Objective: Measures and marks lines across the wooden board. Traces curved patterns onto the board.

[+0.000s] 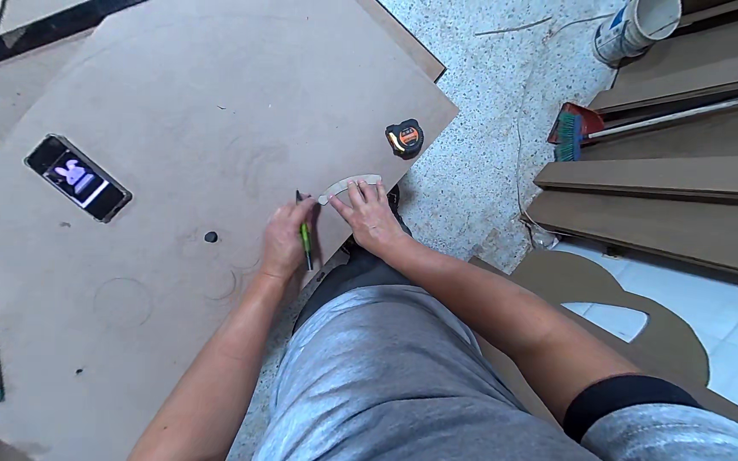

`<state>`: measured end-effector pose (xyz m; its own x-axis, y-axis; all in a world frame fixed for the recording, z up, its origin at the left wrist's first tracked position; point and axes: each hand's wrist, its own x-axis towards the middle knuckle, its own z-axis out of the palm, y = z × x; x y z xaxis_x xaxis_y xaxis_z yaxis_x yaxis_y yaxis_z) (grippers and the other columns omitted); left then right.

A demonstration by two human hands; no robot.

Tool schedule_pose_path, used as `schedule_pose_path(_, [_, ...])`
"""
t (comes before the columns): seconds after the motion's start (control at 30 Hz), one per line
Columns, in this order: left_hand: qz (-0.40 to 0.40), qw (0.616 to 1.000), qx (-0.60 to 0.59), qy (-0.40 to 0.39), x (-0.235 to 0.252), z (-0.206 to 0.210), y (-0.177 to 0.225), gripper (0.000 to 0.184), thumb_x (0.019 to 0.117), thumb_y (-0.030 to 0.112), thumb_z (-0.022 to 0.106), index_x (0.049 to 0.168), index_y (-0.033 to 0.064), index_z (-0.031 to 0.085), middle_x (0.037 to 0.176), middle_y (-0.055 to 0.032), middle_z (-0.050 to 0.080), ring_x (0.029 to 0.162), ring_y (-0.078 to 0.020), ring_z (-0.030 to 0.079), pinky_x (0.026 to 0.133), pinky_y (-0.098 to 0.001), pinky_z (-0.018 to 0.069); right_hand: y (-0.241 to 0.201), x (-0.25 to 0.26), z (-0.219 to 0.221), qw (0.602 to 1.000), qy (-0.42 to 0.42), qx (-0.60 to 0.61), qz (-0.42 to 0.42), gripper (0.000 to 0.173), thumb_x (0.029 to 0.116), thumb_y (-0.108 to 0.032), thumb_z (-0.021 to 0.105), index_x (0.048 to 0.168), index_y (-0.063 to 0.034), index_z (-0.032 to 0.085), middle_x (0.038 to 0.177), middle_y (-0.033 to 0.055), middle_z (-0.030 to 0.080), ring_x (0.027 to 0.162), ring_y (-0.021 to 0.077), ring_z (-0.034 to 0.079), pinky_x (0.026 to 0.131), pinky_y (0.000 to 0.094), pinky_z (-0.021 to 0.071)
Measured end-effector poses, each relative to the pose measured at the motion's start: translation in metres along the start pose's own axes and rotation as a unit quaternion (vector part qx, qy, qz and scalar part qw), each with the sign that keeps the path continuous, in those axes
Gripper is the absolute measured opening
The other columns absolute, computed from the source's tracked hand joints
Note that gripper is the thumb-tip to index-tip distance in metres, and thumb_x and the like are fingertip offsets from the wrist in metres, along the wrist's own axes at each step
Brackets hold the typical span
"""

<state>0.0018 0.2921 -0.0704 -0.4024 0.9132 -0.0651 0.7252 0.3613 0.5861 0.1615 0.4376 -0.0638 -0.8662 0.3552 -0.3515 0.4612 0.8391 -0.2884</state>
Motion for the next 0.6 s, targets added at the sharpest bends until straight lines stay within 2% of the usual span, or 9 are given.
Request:
schedule_pose_path(0.1, [0.034,0.999,0.013,-0.009,-0.019,0.023,-0.001,0.036,0.1059,0.022,0.051,0.136,0.0097,0.064,0.150,-0.0132,0.057,0.141,-0.0317,0.051,0.119,-0.0523,0.0389,0.004,-0.002,0.008,1.000,0.020,0.000,-0.007,0.074,0.0949,-0.004,0.057,0.159,-0.0341,0.038,0.162,0.0207,0.037,0.152,0.0440,0.030,0.119,0.0739,0.0174])
schedule_pose_path(0.17, [0.042,0.999,0.004,-0.013,-0.028,0.034,-0.006,0.038,0.1052,0.023,0.052,0.137,0.0062,0.063,0.155,-0.0145,0.051,0.149,-0.0328,0.042,0.125,-0.0519,0.0293,0.007,-0.004,0.015,0.999,0.042,-0.009,-0.012,0.072,0.0953,-0.005,0.056,0.159,-0.0338,0.039,0.164,0.0191,0.035,0.152,0.0418,0.030,0.121,0.0714,0.0176])
schedule_pose_path(0.2, [0.049,0.999,0.008,-0.011,-0.030,0.038,-0.009,0.038,0.1051,0.024,0.051,0.137,0.0055,0.062,0.156,-0.0145,0.050,0.150,-0.0332,0.040,0.126,-0.0518,0.0272,0.007,-0.004,0.018,0.999,0.052,-0.014,-0.011,0.072,0.0956,-0.006,0.056,0.159,-0.0342,0.039,0.164,0.0180,0.034,0.153,0.0408,0.030,0.121,0.0704,0.0178])
schedule_pose_path(0.37, [0.081,0.995,0.050,-0.017,-0.031,0.039,-0.014,0.039,0.1075,0.026,0.047,0.138,0.0065,0.061,0.159,-0.0131,0.047,0.152,-0.0308,0.037,0.126,-0.0503,0.0261,0.005,-0.004,0.022,0.998,0.066,-0.022,-0.006,0.072,0.0950,-0.006,0.055,0.160,-0.0345,0.039,0.165,0.0140,0.034,0.154,0.0396,0.028,0.121,0.0699,0.0174])
schedule_pose_path(0.6, [0.091,0.993,0.068,-0.028,-0.030,0.037,-0.014,0.039,0.1092,0.028,0.044,0.138,0.0071,0.060,0.161,-0.0142,0.044,0.152,-0.0302,0.037,0.126,-0.0511,0.0269,0.006,-0.005,0.026,0.995,0.095,-0.017,-0.008,0.072,0.0942,-0.005,0.056,0.158,-0.0345,0.042,0.164,0.0150,0.037,0.153,0.0391,0.030,0.121,0.0698,0.0189])
